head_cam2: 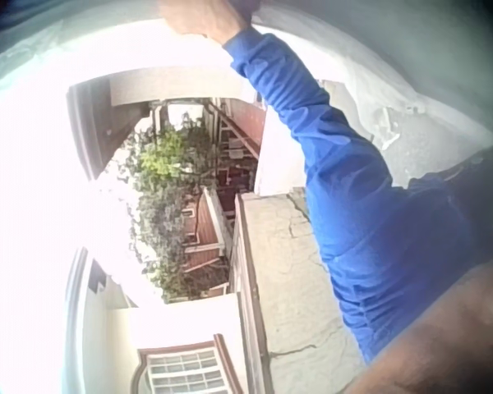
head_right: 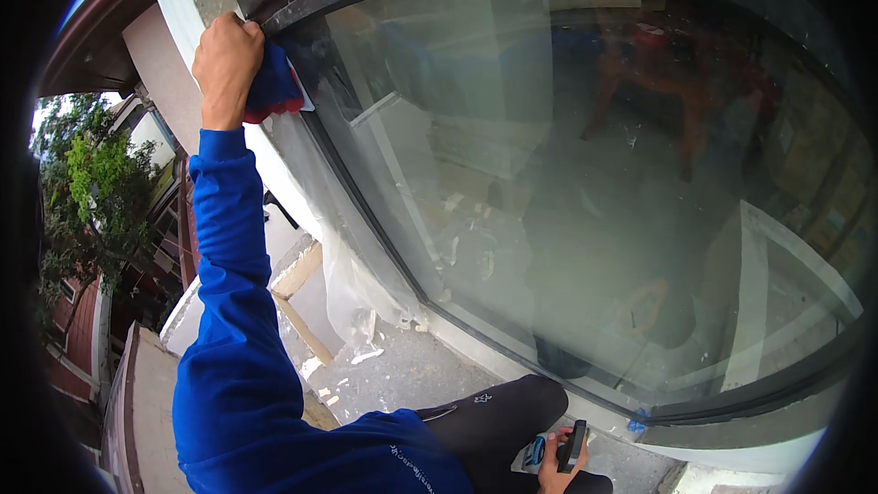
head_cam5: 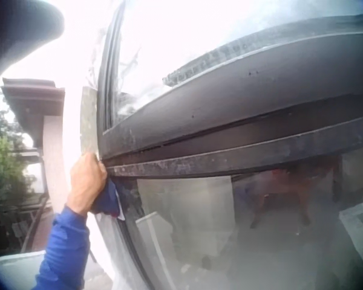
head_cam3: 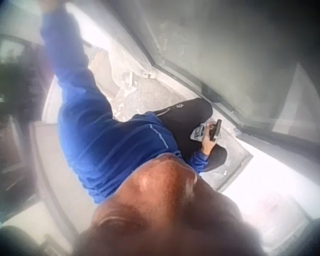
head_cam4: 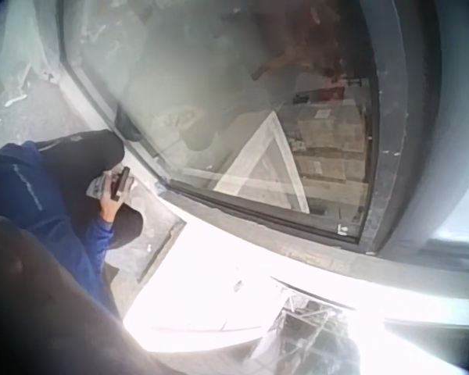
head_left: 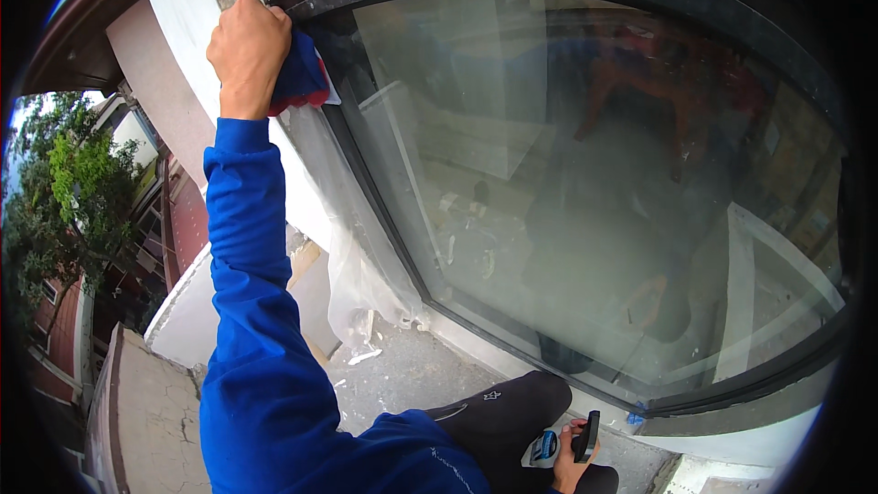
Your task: The person peels a protective plastic film from a window pane, then applies a liquid from a spray bottle and wipes the glass surface with a cloth.
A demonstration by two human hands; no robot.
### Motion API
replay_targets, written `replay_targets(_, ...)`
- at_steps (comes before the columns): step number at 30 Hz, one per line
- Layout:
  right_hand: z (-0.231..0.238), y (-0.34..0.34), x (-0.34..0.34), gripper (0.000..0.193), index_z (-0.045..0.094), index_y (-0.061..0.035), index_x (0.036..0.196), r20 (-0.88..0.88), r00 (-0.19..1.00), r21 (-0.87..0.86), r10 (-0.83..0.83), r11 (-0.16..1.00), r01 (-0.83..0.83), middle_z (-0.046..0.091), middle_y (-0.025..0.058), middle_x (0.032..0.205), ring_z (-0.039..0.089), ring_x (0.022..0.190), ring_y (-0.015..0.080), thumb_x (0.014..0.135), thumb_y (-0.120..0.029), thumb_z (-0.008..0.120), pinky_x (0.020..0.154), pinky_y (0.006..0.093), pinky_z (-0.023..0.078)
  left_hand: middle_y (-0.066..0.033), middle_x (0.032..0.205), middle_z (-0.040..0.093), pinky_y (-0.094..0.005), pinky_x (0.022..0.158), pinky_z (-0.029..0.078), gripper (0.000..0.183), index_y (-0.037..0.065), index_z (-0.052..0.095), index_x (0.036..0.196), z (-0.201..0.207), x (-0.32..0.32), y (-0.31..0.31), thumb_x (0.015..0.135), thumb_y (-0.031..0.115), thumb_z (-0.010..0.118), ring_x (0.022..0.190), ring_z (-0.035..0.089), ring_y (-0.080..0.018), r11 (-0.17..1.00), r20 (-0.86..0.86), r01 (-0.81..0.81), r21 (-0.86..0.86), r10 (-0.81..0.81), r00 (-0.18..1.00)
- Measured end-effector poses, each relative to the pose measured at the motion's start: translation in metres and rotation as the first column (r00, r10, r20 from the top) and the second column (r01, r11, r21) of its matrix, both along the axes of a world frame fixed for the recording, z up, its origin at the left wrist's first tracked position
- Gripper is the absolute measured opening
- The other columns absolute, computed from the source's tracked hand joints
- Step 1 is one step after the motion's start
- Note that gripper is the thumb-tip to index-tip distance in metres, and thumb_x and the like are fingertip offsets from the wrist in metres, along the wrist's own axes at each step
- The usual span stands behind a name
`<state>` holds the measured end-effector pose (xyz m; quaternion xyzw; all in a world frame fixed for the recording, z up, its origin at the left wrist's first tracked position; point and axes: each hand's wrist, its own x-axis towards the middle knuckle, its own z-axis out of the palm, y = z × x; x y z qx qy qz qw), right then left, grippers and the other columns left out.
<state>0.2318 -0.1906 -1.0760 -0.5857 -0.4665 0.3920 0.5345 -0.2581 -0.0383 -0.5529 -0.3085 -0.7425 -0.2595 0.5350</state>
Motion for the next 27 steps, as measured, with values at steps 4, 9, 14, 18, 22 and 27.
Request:
replay_targets(4, -0.024, -0.002, 0.017, 0.024, 0.067, 0.0004, 0.113, 0.086, 0.994, 0.058, 0.067, 0.996, -0.072, 0.066, 0.0026, 0.091, 0.059, 0.082, 0.0128, 0.095, -0.012, 0.075, 0.075, 0.0305, 0.05, -0.0266, 0.093, 0.073, -0.0506, 0.082, 0.058, 0.031, -0.002, 0.074, 0.093, -0.004, 0.006, 0.004, 0.088, 0.026, 0.062, 0.09, 0.072, -0.0452, 0.999, 0.031, 0.032, 0.027, -0.032, 0.999)
replay_targets(9, -0.003, -0.002, 0.014, 0.024, 0.066, 0.0008, 0.116, 0.033, 0.995, 0.038, 0.099, 0.994, -0.101, 0.067, 0.0044, 0.094, 0.061, 0.085, 0.0142, 0.095, -0.01, 0.073, 0.078, 0.0313, 0.051, -0.0269, 0.092, 0.073, -0.0509, 0.084, 0.057, 0.031, -0.003, 0.074, 0.092, -0.006, 0.008, 0.004, 0.088, 0.024, 0.06, 0.091, 0.071, -0.046, 0.997, 0.073, 0.037, 0.064, -0.042, 0.996)
replay_targets(14, -0.016, -0.002, 0.018, 0.024, 0.066, 0.0011, 0.116, 0.01, 0.997, -0.007, 0.07, 0.997, -0.07, 0.067, 0.0049, 0.097, 0.061, 0.088, 0.0141, 0.096, -0.009, 0.072, 0.082, 0.0309, 0.051, -0.0263, 0.092, 0.073, -0.0497, 0.085, 0.056, 0.029, 0.001, 0.075, 0.095, -0.01, 0.009, 0.002, 0.088, 0.026, 0.063, 0.093, 0.071, -0.0451, 0.986, 0.118, 0.043, 0.161, -0.063, 0.991)
replay_targets(18, -0.034, 0.001, 0.021, 0.025, 0.065, 0.001, 0.117, 0.097, 0.991, 0.061, 0.09, 0.993, -0.096, 0.066, 0.0044, 0.099, 0.061, 0.088, 0.0137, 0.095, -0.008, 0.073, 0.082, 0.0301, 0.051, -0.0227, 0.094, 0.074, -0.0486, 0.086, 0.055, 0.028, 0.006, 0.075, 0.102, -0.017, 0.005, -0.008, 0.089, 0.03, 0.067, 0.095, 0.071, -0.0424, 0.979, 0.091, 0.155, 0.129, -0.168, 0.982)
replay_targets(22, -0.028, 0.0, 0.016, 0.027, 0.065, 0.0008, 0.118, 0.163, 0.979, 0.059, 0.119, 0.99, -0.13, 0.066, 0.0043, 0.099, 0.06, 0.088, 0.0136, 0.094, -0.009, 0.075, 0.082, 0.03, 0.051, -0.0212, 0.095, 0.075, -0.0486, 0.086, 0.055, 0.03, 0.007, 0.073, 0.107, -0.006, 0.011, -0.007, 0.089, 0.03, 0.067, 0.095, 0.072, -0.0415, 0.996, 0.068, 0.049, 0.077, -0.055, 0.996)
replay_targets(27, -0.03, 0.0, 0.019, 0.028, 0.065, 0.0009, 0.117, 0.135, 0.985, 0.039, 0.105, 0.993, -0.111, 0.065, 0.0039, 0.098, 0.06, 0.088, 0.0134, 0.094, -0.011, 0.076, 0.081, 0.0304, 0.051, -0.0189, 0.098, 0.075, -0.0489, 0.083, 0.056, 0.034, 0.01, 0.07, 0.115, -0.004, 0.007, -0.008, 0.088, 0.029, 0.065, 0.094, 0.072, -0.0399, 1.0, 0.006, -0.004, 0.031, 0.004, 1.0)
